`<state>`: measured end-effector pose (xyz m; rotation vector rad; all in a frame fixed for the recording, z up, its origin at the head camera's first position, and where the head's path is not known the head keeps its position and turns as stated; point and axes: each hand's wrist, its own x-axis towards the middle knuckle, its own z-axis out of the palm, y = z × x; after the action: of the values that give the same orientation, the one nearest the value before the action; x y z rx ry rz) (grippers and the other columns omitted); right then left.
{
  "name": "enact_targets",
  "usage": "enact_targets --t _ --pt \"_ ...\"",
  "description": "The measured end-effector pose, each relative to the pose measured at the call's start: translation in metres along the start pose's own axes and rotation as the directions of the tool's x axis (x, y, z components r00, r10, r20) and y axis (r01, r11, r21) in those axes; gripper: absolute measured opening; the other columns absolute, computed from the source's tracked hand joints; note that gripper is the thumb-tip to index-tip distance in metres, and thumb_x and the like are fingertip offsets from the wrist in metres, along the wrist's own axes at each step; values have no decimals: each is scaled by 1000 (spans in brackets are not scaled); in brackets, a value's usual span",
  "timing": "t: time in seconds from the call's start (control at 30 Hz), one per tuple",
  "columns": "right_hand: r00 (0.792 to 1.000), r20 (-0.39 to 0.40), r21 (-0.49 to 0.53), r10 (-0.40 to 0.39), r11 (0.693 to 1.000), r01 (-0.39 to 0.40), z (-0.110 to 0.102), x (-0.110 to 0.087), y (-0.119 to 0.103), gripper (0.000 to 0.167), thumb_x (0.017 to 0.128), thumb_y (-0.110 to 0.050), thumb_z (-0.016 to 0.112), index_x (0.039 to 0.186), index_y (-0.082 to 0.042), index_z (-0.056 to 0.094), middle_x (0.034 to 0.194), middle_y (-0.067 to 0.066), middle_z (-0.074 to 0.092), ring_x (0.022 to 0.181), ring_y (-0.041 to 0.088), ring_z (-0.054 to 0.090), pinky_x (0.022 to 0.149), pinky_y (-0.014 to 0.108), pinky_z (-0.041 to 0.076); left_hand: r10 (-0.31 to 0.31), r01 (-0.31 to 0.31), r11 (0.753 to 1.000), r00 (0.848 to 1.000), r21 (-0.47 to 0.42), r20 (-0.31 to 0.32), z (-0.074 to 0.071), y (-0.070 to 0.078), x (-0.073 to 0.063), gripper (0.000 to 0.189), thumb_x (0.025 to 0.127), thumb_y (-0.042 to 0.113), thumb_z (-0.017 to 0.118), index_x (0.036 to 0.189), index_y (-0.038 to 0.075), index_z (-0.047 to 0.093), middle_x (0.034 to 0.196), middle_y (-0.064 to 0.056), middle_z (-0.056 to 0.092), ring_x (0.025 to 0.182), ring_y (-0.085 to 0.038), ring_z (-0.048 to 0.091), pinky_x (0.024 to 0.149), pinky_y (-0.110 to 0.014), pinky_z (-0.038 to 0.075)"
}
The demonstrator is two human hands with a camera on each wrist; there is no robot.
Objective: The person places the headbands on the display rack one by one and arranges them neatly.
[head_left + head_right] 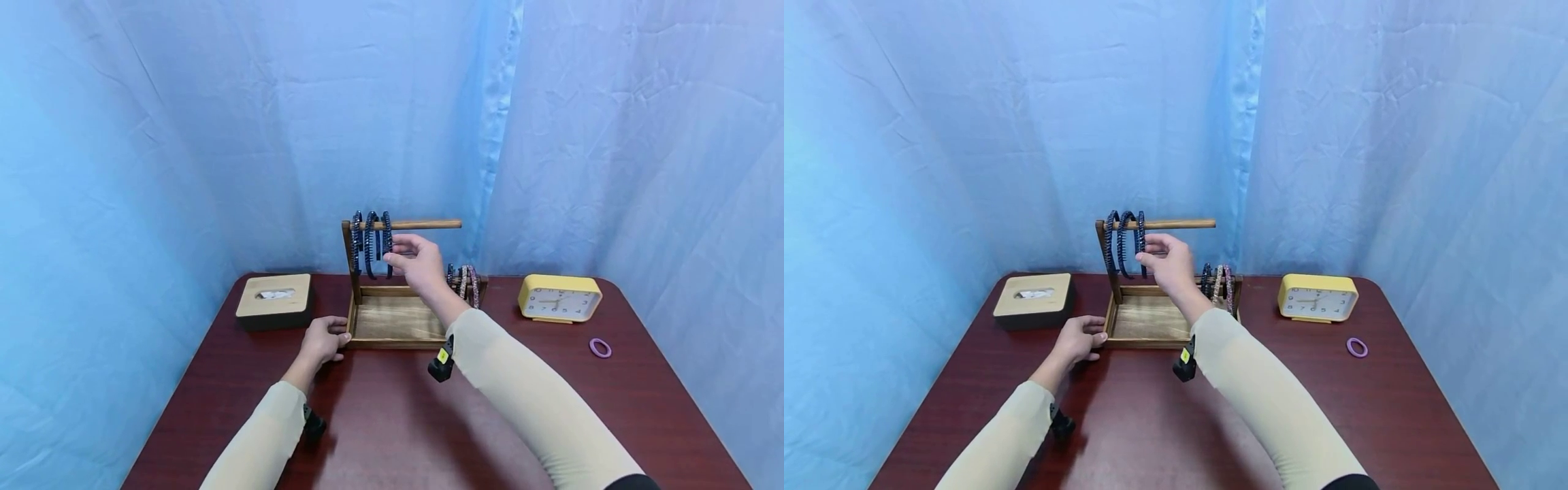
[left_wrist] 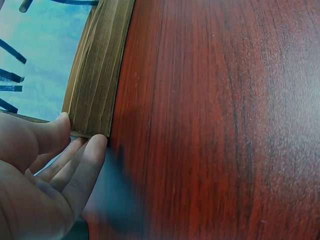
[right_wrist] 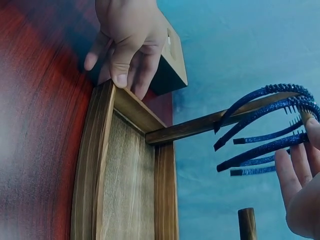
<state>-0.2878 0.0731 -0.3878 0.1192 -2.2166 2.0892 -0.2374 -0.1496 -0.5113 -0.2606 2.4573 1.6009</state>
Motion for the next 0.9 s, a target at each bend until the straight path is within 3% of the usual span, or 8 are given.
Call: enact_targets --t 0.47,0.57,0.63,0.77,0.9 --pt "1000 15 18 16 1000 -16 0 2 2 44 86 -2 81 129 -6 68 116 15 70 105 28 69 91 47 60 40 -40 999 999 4 -1 2 -3 -3 40 99 6 67 139 7 64 132 -17 67 104 -26 69 67 -39 61" --pt "1000 27 16 15 1000 -16 -2 3 0 46 86 -3 82 129 -6 68 116 15 70 106 28 69 93 47 59 61 -61 998 998 34 10 0 -4 -3 39 100 8 67 139 6 63 129 -18 68 103 -26 69 69 -39 60" --pt "999 35 4 10 1000 -10 -6 2 -1 45 86 -5 82 129 -7 68 117 14 71 106 27 69 92 44 60 84 -85 991 996 99 8 -2 -2 -4 38 100 11 67 138 6 64 128 -16 69 106 -27 68 77 -42 60" --pt "998 46 -65 -30 997 33 -19 -1 -5 41 89 -12 81 128 -10 69 117 11 72 106 24 70 85 35 62 176 -167 951 984 261 -12 -7 7 -8 39 99 17 69 136 6 66 128 -15 70 115 -30 66 94 -49 55" --pt "993 68 -154 -98 982 107 -42 -10 -12 40 91 -22 81 129 -14 68 119 10 72 108 22 69 86 36 61 301 -276 882 953 383 -8 -16 25 -20 44 99 24 69 140 10 64 135 -12 67 124 -30 63 103 -52 51"
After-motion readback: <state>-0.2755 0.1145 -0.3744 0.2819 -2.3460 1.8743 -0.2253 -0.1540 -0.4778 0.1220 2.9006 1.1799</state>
